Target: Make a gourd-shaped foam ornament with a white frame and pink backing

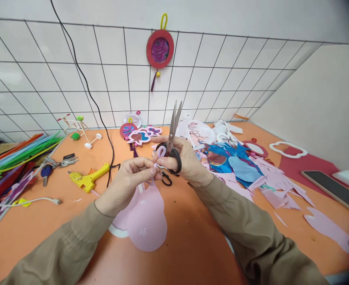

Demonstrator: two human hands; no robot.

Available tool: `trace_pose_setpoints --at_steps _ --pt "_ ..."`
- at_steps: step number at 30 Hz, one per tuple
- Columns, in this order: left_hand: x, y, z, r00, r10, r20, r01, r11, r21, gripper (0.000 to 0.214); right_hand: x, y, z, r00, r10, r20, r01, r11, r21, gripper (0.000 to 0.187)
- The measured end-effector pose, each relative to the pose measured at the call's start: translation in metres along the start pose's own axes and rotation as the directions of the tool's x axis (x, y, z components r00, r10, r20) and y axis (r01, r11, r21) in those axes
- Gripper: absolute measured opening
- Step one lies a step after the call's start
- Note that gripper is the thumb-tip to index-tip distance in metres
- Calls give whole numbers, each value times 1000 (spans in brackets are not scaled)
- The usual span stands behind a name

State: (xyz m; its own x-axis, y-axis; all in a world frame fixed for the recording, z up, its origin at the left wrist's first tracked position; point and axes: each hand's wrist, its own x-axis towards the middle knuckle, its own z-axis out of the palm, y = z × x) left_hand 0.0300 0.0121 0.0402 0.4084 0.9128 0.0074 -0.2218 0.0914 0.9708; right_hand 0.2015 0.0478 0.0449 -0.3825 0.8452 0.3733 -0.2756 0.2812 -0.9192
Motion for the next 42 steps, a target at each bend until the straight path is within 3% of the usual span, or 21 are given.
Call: trace_pose_setpoints --at_steps 10,15,19,22,26,35,38,42 --pt "1 7 1 1000 -30 -3 30 999 33 20 0 3 1 999 34 42 -34 999 -9 43" --pt "6 8 -6 990 13 -139 -6 999 52 17 3 1 -8 996 -3 90 6 999 -37 52" --pt "12 8 -17 967 97 -235 -87 995 51 15 7 -2 -23 978 -4 209 53 971 -233 61" --pt "16 9 -26 951 154 -268 -145 988 51 13 8 -1 -28 970 37 240 84 875 -476 60" --pt "17 10 -31 940 205 -274 -184 978 102 12 6 2 -24 963 71 259 144 675 -723 62" --pt "16 8 -26 970 170 -174 -134 970 203 6 2 5 -16 954 19 299 275 341 -899 74" --pt "16 8 -25 971 168 -170 -133 970 203 6 1 4 -15 942 -7 336 324 286 -902 72" --pt "16 7 -28 973 164 -161 -130 970 206 7 1 2 -14 927 -11 375 362 289 -886 60"
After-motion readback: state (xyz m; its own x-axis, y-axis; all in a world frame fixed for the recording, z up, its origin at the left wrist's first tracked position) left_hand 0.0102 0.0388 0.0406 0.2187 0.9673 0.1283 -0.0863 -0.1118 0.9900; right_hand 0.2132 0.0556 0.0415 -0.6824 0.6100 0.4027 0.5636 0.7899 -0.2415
